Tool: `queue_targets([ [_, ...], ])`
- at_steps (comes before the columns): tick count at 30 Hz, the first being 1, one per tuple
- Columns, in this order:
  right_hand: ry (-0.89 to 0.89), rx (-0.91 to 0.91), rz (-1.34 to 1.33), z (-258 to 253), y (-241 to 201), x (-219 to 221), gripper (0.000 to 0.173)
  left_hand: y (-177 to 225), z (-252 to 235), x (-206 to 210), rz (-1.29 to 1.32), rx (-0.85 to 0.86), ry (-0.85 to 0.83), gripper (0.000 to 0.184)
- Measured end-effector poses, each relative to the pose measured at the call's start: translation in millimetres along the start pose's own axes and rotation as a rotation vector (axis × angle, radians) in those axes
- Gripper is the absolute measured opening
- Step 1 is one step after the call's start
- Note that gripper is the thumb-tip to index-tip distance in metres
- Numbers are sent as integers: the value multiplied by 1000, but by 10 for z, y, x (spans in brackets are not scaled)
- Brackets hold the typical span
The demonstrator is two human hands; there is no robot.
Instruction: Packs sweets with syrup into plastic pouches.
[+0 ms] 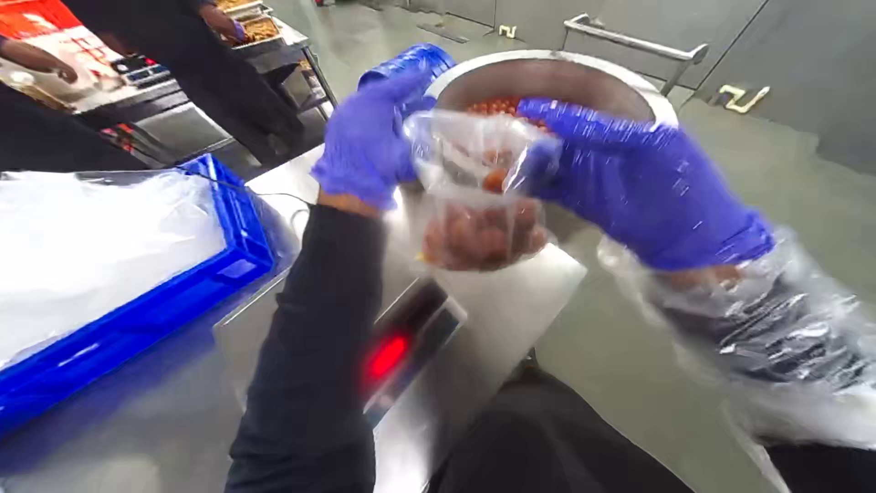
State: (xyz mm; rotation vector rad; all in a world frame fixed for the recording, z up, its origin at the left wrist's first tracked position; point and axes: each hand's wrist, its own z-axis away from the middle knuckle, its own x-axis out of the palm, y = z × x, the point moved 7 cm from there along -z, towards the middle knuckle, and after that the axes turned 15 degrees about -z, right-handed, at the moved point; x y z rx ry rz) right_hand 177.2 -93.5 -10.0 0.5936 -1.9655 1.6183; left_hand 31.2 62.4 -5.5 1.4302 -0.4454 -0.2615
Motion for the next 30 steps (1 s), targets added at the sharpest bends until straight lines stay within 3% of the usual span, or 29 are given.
queue_targets([
  [2,49,33,-51,-54,116,-420,30,-269,-157,98,-116,-74,82,28],
  [6,151,68,-260,-281,349,-1065,33,-637,-617,221,-120,-36,112,30],
  [9,196,104,-358,-438,598,-1375,37,-816,-1000,264,-23,-94,122,30],
  [15,309,286,-322,-667,1089,-1863,38,-1511,-1202,8,-245,-163,247,44],
  [20,260,434,-216,-925,1035,-2048,35,-1535,-1132,84,-173,-119,198,42],
  [22,267,459,-190,-1054,995,-2142,33,-1551,-1078,133,-178,-99,174,31],
  [25,287,517,-240,-1192,1002,-2176,29,-1680,-934,156,-139,-221,248,28],
  [28,257,523,-329,-1352,1009,-2105,30,-1650,-944,268,49,-190,238,27],
  [30,300,501,-377,-1460,1032,-2032,29,-1586,-991,247,80,-176,322,23],
])
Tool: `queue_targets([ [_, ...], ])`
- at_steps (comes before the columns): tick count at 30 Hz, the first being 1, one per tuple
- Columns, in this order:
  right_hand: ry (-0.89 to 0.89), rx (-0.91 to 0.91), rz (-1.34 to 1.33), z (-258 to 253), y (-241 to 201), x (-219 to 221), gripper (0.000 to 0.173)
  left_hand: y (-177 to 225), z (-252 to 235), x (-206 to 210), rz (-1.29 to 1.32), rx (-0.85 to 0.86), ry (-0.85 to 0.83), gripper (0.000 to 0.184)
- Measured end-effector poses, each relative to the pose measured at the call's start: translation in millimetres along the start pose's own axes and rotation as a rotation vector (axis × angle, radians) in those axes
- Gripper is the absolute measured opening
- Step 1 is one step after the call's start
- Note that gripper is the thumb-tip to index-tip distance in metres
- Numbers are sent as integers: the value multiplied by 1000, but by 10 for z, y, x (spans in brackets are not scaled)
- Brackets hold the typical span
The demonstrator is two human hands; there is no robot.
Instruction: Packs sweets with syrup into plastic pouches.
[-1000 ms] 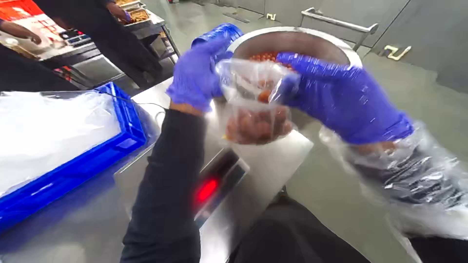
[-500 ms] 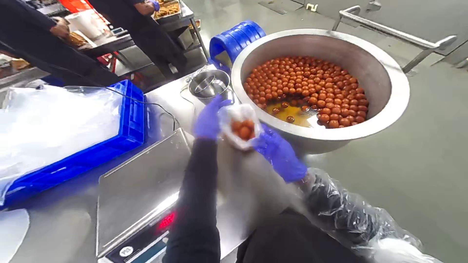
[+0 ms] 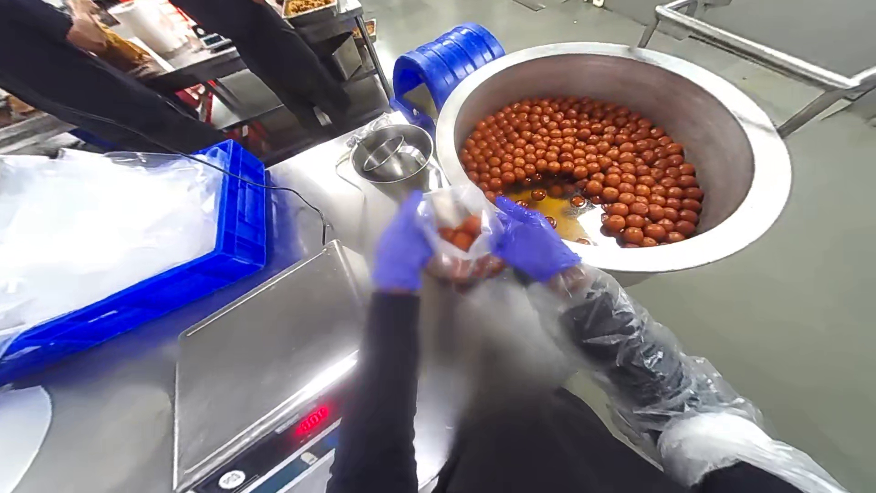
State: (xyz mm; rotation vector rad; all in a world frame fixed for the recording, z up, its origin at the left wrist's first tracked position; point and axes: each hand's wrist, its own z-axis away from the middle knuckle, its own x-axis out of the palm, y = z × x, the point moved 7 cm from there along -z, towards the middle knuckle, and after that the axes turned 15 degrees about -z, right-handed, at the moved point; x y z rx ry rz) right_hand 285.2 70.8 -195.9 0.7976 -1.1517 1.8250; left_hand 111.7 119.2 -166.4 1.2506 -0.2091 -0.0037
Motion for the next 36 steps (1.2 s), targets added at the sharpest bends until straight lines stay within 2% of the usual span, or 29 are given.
queue_targets([
  [2,47,-60,-77,-32,-26,99,22,108,-56,-34,-102,15,122,26],
  [3,41,-86,-98,-28,-37,128,20,122,-115,-25,-65,10,171,26],
  [7,-75,-121,-25,-49,-60,46,23,73,-344,110,225,-8,95,40],
  [10,-150,-5,311,-76,-180,-82,25,-63,-400,174,297,17,97,51],
  [12,-167,40,680,-169,-433,-30,30,-89,-355,186,300,52,106,54],
  [15,-197,-169,1226,-541,-774,340,40,-75,-321,154,281,50,127,61],
  [17,-278,-366,1362,-841,-828,747,34,-94,-312,144,282,30,156,64],
  [19,-354,-427,1503,-1154,-701,1136,32,-113,-307,124,278,24,172,62],
  [22,-345,-278,1862,-1617,-371,1446,50,-129,-314,126,291,18,166,61],
  [24,-292,-157,2050,-1751,-198,1535,59,-147,-312,112,307,13,159,62],
  [26,-268,-131,2136,-1786,-103,1611,52,-153,-310,112,326,11,147,59],
  [30,-347,-56,2227,-1898,38,1648,38,-146,-274,144,381,8,149,53],
  [34,-299,-14,2126,-1962,26,1654,38,-167,-268,136,451,1,98,48],
  [36,-383,18,2197,-1955,32,1691,35,-171,-267,140,472,-1,86,46],
])
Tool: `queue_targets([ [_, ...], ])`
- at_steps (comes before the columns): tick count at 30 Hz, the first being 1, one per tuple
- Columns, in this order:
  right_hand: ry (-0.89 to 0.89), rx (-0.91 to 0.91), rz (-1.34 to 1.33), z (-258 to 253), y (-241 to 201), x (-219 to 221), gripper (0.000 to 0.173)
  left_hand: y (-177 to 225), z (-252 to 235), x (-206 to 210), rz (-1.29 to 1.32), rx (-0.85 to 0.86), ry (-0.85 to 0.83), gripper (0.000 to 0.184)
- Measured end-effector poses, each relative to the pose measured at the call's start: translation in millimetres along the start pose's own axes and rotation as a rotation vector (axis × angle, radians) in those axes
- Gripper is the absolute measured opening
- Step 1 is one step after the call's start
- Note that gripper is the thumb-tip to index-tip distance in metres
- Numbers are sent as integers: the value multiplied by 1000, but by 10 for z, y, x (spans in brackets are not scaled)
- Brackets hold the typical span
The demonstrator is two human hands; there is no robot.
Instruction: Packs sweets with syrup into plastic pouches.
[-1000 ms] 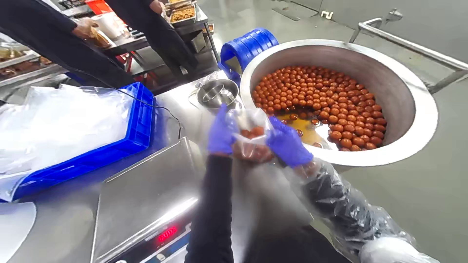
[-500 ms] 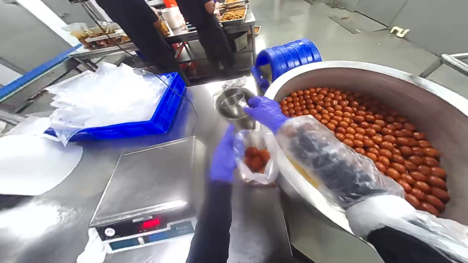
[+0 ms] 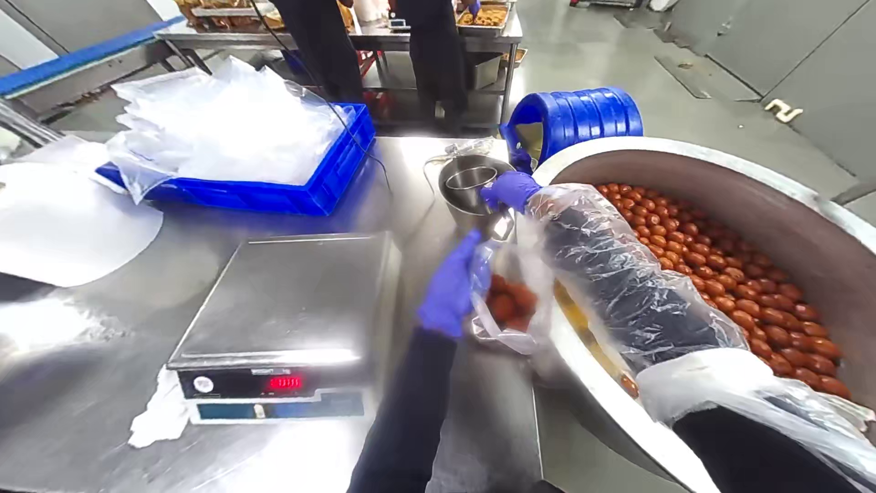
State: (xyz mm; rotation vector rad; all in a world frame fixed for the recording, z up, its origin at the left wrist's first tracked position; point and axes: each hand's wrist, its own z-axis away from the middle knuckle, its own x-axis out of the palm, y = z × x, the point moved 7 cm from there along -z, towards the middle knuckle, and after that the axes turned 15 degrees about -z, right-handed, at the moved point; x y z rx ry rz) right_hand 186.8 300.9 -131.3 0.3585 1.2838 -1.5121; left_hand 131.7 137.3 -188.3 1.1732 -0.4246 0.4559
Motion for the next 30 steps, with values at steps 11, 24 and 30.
queue_targets([
  [11,34,-205,-54,-41,-54,-81,33,-1,-30,-32,-12,-14,14,41],
  [24,291,-432,-1147,835,250,-875,13,38,-79,-5,-159,-3,85,49],
  [30,341,-664,-978,1194,740,-1055,7,20,-119,-12,-71,-4,61,48],
])
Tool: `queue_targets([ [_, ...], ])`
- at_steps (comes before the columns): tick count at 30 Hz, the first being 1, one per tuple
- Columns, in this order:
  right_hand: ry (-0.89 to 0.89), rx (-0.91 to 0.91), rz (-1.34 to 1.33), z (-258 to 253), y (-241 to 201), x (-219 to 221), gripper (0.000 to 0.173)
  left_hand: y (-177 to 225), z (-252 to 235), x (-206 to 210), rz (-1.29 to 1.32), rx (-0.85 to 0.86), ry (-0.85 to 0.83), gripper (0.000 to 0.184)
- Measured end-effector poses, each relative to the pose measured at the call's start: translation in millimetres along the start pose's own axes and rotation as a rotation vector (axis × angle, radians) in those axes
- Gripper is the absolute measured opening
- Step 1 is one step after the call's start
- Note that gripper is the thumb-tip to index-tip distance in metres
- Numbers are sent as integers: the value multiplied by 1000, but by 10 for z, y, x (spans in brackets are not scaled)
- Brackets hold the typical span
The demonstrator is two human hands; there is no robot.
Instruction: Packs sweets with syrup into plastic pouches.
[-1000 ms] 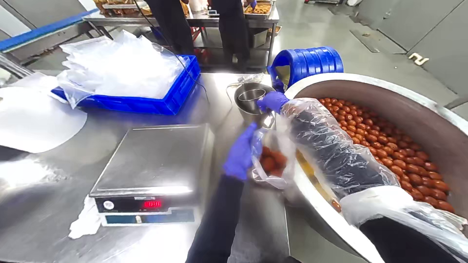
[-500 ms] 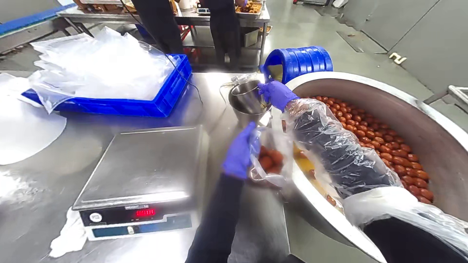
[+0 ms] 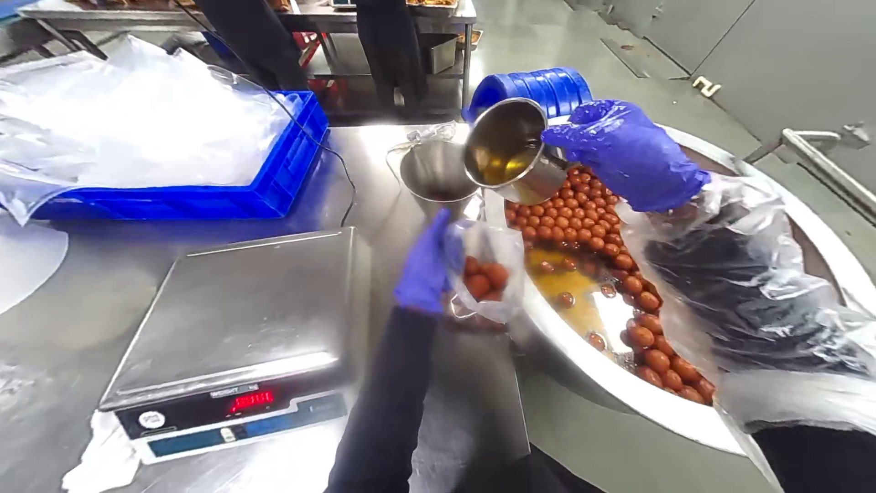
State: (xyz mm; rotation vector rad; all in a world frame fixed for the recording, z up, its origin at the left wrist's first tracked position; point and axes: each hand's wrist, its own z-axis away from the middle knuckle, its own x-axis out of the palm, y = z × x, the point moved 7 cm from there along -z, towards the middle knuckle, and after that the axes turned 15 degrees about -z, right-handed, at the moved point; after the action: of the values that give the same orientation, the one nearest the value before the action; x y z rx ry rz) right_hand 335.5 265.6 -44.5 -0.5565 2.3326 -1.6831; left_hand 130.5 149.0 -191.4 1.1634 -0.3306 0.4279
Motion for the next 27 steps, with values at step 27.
queue_targets([
  [27,-133,-125,916,1169,-582,675,21,103,-27,109,-167,19,40,39],
])
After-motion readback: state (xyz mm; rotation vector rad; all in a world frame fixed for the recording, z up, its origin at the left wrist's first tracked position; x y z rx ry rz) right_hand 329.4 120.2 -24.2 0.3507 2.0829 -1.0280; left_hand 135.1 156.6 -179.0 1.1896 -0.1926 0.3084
